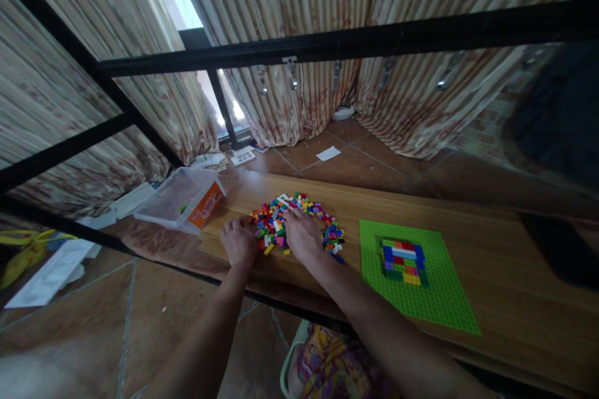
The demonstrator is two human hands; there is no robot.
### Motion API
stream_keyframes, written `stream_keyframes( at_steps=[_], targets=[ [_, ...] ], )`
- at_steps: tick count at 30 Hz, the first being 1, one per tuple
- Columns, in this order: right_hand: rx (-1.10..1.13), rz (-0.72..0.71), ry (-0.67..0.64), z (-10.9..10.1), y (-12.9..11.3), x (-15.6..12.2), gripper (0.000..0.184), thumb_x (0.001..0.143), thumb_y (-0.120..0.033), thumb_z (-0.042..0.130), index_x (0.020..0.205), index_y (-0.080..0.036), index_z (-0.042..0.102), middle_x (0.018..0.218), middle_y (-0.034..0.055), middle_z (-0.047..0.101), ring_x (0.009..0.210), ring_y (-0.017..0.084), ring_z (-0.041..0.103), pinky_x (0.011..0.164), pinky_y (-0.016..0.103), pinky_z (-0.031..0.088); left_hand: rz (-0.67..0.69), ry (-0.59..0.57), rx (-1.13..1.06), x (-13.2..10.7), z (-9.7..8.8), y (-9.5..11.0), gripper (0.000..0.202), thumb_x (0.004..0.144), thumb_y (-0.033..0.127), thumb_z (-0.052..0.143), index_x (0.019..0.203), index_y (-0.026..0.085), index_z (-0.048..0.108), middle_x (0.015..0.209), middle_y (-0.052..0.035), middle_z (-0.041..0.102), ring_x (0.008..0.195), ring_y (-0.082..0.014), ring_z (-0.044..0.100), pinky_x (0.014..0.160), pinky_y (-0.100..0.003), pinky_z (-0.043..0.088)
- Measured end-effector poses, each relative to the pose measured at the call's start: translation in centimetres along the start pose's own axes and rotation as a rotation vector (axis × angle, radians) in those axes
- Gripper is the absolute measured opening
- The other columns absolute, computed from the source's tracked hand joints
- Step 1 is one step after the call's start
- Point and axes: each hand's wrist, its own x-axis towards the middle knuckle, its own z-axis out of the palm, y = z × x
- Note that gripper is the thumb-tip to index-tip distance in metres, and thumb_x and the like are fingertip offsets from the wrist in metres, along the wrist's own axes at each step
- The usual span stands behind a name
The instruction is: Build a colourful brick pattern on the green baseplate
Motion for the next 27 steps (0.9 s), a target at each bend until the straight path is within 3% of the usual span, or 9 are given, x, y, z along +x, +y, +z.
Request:
stream_keyframes(
  at_steps=[5, 10, 19, 27],
  targets=[
    [-0.089, -0.118, -0.11, -0.7, 0.1, 3.9, 0.032, 0.094, -0.016, 0.04, 0.109, -0.02, 0.068, 0.113, 0.0109, 0.062, 0.107, 0.022, 0.052, 0.088, 0.032, 0.042, 0.01, 0.014, -0.009, -0.1, 0.2, -0.2, 0.03, 0.083, 0.019, 0.052, 0.109, 0.009, 0.062, 0.107, -0.0172, 0.061, 0.105, -0.0307, 0.053, 0.092, -0.041, 0.041],
    [-0.134, -0.262, -0.224, -1.0, 0.2, 6.6, 0.028, 0.087, -0.012, 0.05, 0.099, -0.02, 0.074, 0.101, 0.0092, 0.067, 0.102, 0.022, 0.054, 0.089, 0.03, 0.041, 0.017, 0.009, -0.016, -0.2, 0.1, -0.1, 0.033, 0.082, 0.021, 0.055, 0.112, 0.008, 0.061, 0.11, -0.0172, 0.061, 0.107, -0.0312, 0.052, 0.094, -0.041, 0.04],
    [-0.22, -0.374, -0.28, -1.2, 0.3, 7.2, 0.024, 0.076, -0.008, 0.057, 0.091, -0.016, 0.074, 0.104, 0.013, 0.067, 0.103, 0.026, 0.056, 0.088, 0.033, 0.044, 0.005, 0.008, -0.02, -0.3, 0.1, -0.2, 0.034, 0.082, 0.018, 0.054, 0.114, 0.009, 0.061, 0.111, -0.0166, 0.061, 0.107, -0.0307, 0.053, 0.093, -0.041, 0.04],
    [-0.252, -0.392, -0.327, -1.6, -0.4, 7.8, 0.028, 0.085, -0.006, 0.046, 0.097, -0.011, 0.071, 0.106, 0.0169, 0.067, 0.105, 0.027, 0.057, 0.085, 0.036, 0.047, 0.003, 0.013, -0.006, -0.3, -0.1, 0.0, 0.031, 0.082, 0.015, 0.052, 0.111, 0.009, 0.061, 0.109, -0.0146, 0.061, 0.105, -0.0283, 0.053, 0.094, -0.039, 0.04]
  ],
)
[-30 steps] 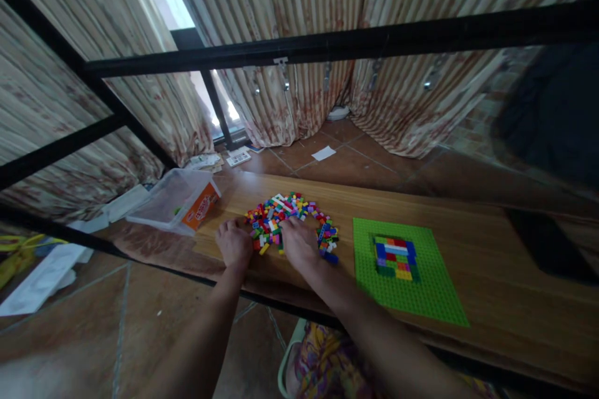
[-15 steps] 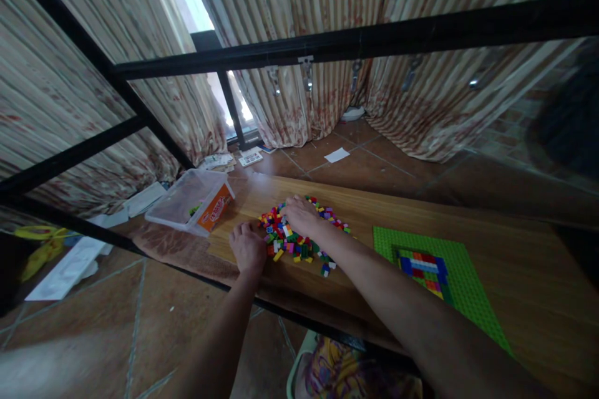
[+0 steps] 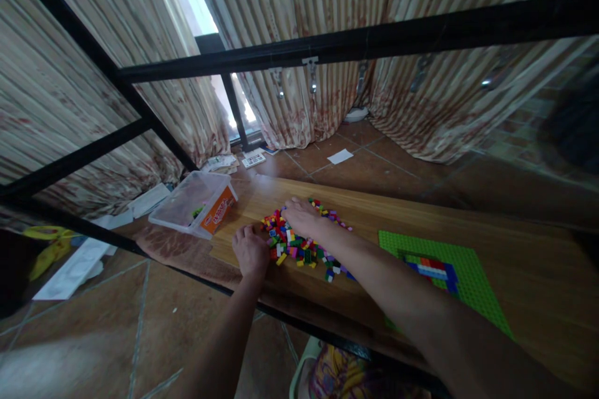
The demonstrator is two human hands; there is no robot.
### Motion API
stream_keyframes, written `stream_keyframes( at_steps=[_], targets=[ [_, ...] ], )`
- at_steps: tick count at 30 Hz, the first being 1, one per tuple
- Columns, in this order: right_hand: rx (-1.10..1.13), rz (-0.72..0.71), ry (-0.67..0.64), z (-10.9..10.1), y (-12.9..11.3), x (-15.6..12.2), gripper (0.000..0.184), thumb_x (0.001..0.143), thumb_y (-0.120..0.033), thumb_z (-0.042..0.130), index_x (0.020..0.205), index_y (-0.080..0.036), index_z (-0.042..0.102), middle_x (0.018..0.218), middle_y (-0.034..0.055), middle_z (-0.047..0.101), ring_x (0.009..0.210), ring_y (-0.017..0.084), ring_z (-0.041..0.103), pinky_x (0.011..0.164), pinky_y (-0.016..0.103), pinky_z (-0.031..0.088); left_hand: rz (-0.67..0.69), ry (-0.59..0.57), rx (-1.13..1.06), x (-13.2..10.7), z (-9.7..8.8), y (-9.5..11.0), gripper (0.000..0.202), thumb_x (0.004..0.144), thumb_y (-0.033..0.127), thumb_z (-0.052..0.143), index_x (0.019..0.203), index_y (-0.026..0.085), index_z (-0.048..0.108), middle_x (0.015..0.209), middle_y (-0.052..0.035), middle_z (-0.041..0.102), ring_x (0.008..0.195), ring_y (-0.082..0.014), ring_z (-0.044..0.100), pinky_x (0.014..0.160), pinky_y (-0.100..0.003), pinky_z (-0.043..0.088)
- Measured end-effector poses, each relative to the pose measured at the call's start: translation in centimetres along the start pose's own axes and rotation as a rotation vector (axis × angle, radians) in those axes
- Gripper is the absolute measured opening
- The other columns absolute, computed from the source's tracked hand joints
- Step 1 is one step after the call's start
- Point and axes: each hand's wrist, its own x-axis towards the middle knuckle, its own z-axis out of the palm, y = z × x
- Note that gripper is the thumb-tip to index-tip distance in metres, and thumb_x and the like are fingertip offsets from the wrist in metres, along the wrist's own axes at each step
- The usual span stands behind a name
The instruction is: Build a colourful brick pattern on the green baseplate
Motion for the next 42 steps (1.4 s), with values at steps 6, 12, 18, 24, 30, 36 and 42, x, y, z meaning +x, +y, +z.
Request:
stream_keyframes(
  at_steps=[6, 12, 18, 24, 30, 36, 42],
  targets=[
    [0.048, -0.029, 0.031, -0.1, 0.6, -0.4, 0.021, 0.088, -0.012, 0.05, 0.099, -0.013, 0.068, 0.109, 0.015, 0.067, 0.107, 0.026, 0.057, 0.09, 0.034, 0.044, 0.004, -0.001, 0.002, 0.1, 0.2, -0.2, 0.033, 0.08, 0.015, 0.054, 0.112, 0.011, 0.061, 0.109, -0.0152, 0.061, 0.107, -0.029, 0.053, 0.095, -0.041, 0.039],
    [0.165, 0.031, 0.144, -0.7, 0.8, -2.3, 0.018, 0.091, -0.02, 0.054, 0.103, -0.014, 0.066, 0.103, 0.0123, 0.07, 0.097, 0.021, 0.062, 0.086, 0.031, 0.045, -0.01, -0.008, 0.008, 0.1, 0.1, 0.0, 0.033, 0.083, 0.016, 0.052, 0.114, 0.01, 0.061, 0.11, -0.0151, 0.061, 0.106, -0.029, 0.053, 0.092, -0.04, 0.04],
    [0.974, 0.204, 0.513, -1.3, -1.8, -12.6, 0.024, 0.089, -0.025, 0.056, 0.11, -0.021, 0.066, 0.092, 0.0023, 0.072, 0.081, 0.014, 0.066, 0.072, 0.025, 0.05, -0.002, -0.015, 0.028, 0.3, -0.1, 0.0, 0.032, 0.085, 0.013, 0.046, 0.112, 0.009, 0.062, 0.107, -0.016, 0.061, 0.106, -0.0289, 0.053, 0.093, -0.041, 0.04],
    [1.02, 0.762, 0.58, 3.1, -1.3, -27.5, 0.036, 0.082, -0.041, 0.062, 0.113, -0.024, 0.067, 0.097, 0.0047, 0.072, 0.088, 0.019, 0.067, 0.076, 0.03, 0.052, 0.007, -0.058, 0.033, 0.6, -0.1, 0.0, 0.033, 0.085, 0.015, 0.043, 0.111, 0.007, 0.062, 0.11, -0.0191, 0.061, 0.108, -0.0301, 0.052, 0.095, -0.041, 0.038],
    [0.734, 1.227, 0.629, 6.1, 3.9, -34.9, 0.043, 0.076, -0.049, 0.062, 0.106, -0.019, 0.069, 0.083, 0.0067, 0.074, 0.075, 0.023, 0.068, 0.068, 0.034, 0.05, 0.01, -0.111, 0.041, 1.1, -0.5, 0.5, 0.032, 0.084, 0.019, 0.047, 0.11, 0.005, 0.061, 0.11, -0.0209, 0.062, 0.112, -0.0334, 0.05, 0.095, -0.046, 0.037],
    [0.436, 1.197, 0.615, 5.5, 5.5, -32.2, 0.034, 0.082, -0.041, 0.058, 0.105, -0.019, 0.069, 0.088, 0.0077, 0.075, 0.08, 0.024, 0.069, 0.073, 0.034, 0.048, -0.053, -0.152, 0.04, 1.1, -1.1, 1.2, 0.037, 0.086, 0.019, 0.042, 0.114, 0.003, 0.061, 0.117, -0.0235, 0.058, 0.112, -0.0343, 0.048, 0.094, -0.046, 0.037],
    [0.274, 1.2, 0.506, 6.0, 5.3, -30.5, 0.029, 0.085, -0.036, 0.057, 0.104, -0.019, 0.069, 0.091, 0.0074, 0.075, 0.085, 0.024, 0.067, 0.073, 0.033, 0.046, -0.039, -0.155, 0.078, 1.2, -1.0, 1.1, 0.041, 0.086, 0.019, 0.038, 0.116, 0.003, 0.061, 0.117, -0.0231, 0.059, 0.114, -0.0336, 0.048, 0.096, -0.045, 0.036]
  ],
)
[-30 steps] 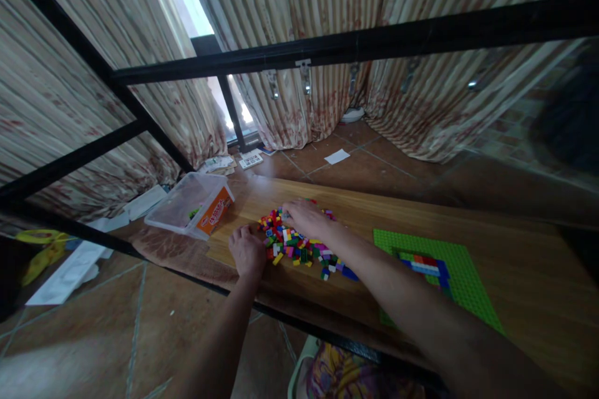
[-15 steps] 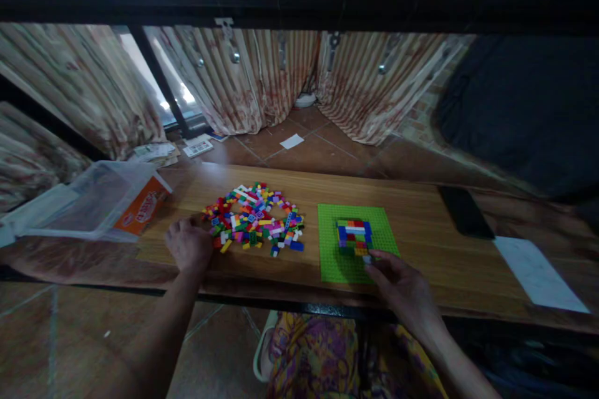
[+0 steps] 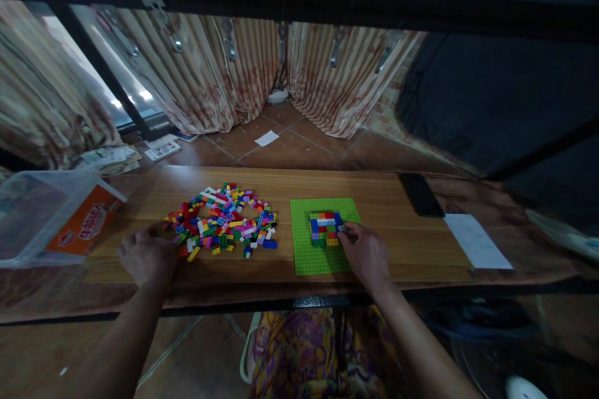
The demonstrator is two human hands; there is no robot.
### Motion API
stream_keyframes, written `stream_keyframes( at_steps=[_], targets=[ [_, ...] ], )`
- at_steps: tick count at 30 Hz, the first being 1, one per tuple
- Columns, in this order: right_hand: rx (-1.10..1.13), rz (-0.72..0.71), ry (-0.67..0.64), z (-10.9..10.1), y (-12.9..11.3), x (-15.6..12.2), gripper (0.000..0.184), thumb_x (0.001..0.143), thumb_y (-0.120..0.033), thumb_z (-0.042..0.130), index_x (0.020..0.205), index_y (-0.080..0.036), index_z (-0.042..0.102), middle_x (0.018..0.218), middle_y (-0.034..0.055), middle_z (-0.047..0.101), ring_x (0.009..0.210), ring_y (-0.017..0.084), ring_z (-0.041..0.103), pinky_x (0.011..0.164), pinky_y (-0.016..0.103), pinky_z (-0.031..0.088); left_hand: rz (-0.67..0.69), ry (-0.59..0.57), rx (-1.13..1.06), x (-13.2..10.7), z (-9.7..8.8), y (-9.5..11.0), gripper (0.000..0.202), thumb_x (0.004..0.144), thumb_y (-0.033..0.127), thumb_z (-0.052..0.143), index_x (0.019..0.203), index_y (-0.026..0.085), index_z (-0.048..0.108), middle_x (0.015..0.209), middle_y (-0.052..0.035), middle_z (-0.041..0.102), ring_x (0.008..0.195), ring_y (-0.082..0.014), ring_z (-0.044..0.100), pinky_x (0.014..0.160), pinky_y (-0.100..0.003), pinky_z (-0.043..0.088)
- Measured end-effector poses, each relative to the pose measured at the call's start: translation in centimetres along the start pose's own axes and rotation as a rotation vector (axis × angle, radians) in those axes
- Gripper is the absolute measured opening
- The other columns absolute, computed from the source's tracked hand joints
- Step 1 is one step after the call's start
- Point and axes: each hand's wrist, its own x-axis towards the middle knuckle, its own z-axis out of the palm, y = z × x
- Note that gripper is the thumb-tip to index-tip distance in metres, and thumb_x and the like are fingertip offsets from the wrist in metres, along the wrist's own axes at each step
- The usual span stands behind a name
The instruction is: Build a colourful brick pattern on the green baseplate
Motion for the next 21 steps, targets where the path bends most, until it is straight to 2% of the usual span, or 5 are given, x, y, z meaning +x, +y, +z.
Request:
stream_keyframes(
  at_steps=[11, 17, 21],
  targets=[
    [0.01, -0.039, 0.014, 0.75, 0.08, -0.03, 0.034, 0.086, -0.041, 0.056, 0.107, -0.018, 0.069, 0.093, 0.0101, 0.074, 0.087, 0.025, 0.066, 0.076, 0.035, 0.045, -0.011, 0.041, -0.063, 0.06, 0.37, -0.12, 0.035, 0.083, 0.017, 0.044, 0.11, 0.008, 0.064, 0.11, -0.018, 0.061, 0.111, -0.0322, 0.049, 0.096, -0.046, 0.037],
    [0.036, -0.037, 0.011, 0.85, 0.27, -0.12, 0.034, 0.086, -0.043, 0.056, 0.106, -0.019, 0.069, 0.095, 0.0096, 0.074, 0.087, 0.024, 0.066, 0.076, 0.034, 0.045, 0.004, 0.017, 0.038, 0.17, 0.36, -0.14, 0.038, 0.085, 0.017, 0.042, 0.111, 0.002, 0.063, 0.113, -0.0233, 0.061, 0.111, -0.0338, 0.051, 0.096, -0.045, 0.038],
    [0.086, -0.037, 0.035, 0.85, 0.6, -0.15, 0.04, 0.084, -0.048, 0.057, 0.106, -0.017, 0.069, 0.094, 0.0101, 0.074, 0.086, 0.024, 0.066, 0.077, 0.035, 0.046, -0.003, 0.005, 0.032, 0.14, 0.16, -0.06, 0.039, 0.085, 0.017, 0.04, 0.113, 0.003, 0.064, 0.116, -0.0238, 0.06, 0.112, -0.0345, 0.051, 0.096, -0.045, 0.039]
  ],
)
